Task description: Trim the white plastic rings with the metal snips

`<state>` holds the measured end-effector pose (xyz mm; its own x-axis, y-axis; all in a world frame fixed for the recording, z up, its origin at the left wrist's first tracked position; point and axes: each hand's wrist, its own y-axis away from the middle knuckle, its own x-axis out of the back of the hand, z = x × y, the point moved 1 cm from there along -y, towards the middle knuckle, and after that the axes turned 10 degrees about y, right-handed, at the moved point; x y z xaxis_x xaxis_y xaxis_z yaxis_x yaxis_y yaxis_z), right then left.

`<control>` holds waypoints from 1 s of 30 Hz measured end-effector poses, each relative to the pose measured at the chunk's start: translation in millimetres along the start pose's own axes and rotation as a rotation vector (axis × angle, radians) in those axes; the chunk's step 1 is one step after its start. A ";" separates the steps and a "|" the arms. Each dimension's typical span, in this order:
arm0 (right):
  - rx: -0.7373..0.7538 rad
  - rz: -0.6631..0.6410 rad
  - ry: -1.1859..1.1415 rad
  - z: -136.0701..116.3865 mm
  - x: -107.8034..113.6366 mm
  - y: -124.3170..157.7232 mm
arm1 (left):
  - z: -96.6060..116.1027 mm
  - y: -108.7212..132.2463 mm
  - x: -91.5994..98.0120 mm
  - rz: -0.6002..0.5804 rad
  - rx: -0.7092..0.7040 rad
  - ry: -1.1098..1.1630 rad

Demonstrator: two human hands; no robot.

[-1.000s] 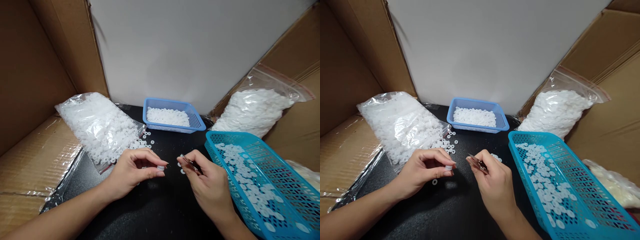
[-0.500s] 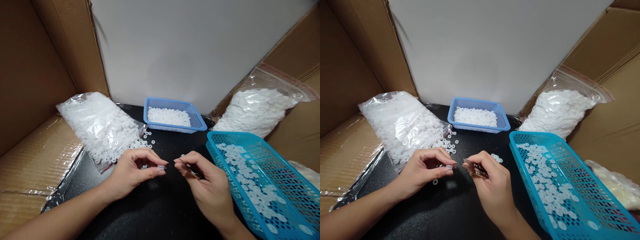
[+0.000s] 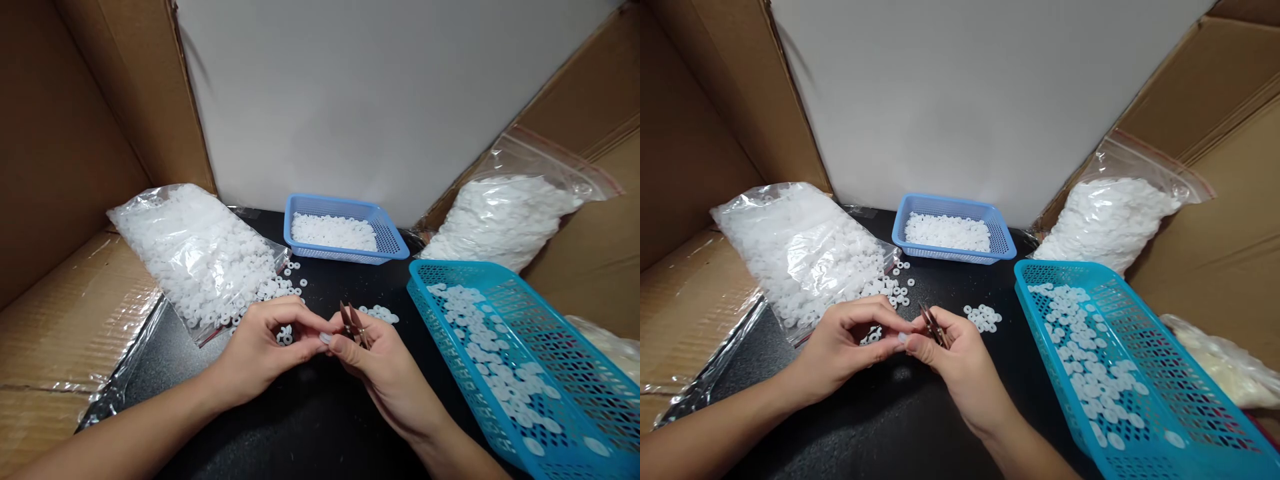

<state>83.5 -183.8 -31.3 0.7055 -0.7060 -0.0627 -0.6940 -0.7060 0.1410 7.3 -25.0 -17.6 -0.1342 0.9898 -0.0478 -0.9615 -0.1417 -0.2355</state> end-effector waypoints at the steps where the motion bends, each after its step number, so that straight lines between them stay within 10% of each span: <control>1: -0.036 -0.027 -0.049 1.3 0.1 -0.4 | 0.3 -0.2 -0.2 0.003 0.009 0.007; 30: -0.095 -0.194 -0.247 3.8 -2.8 -1.5 | 6.3 -0.1 -2.4 -0.025 -0.103 -0.115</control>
<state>82.0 -181.0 -35.1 0.7590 -0.5590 -0.3338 -0.5250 -0.8287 0.1940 6.2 -27.3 -11.4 -0.1432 0.9873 0.0690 -0.9359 -0.1124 -0.3338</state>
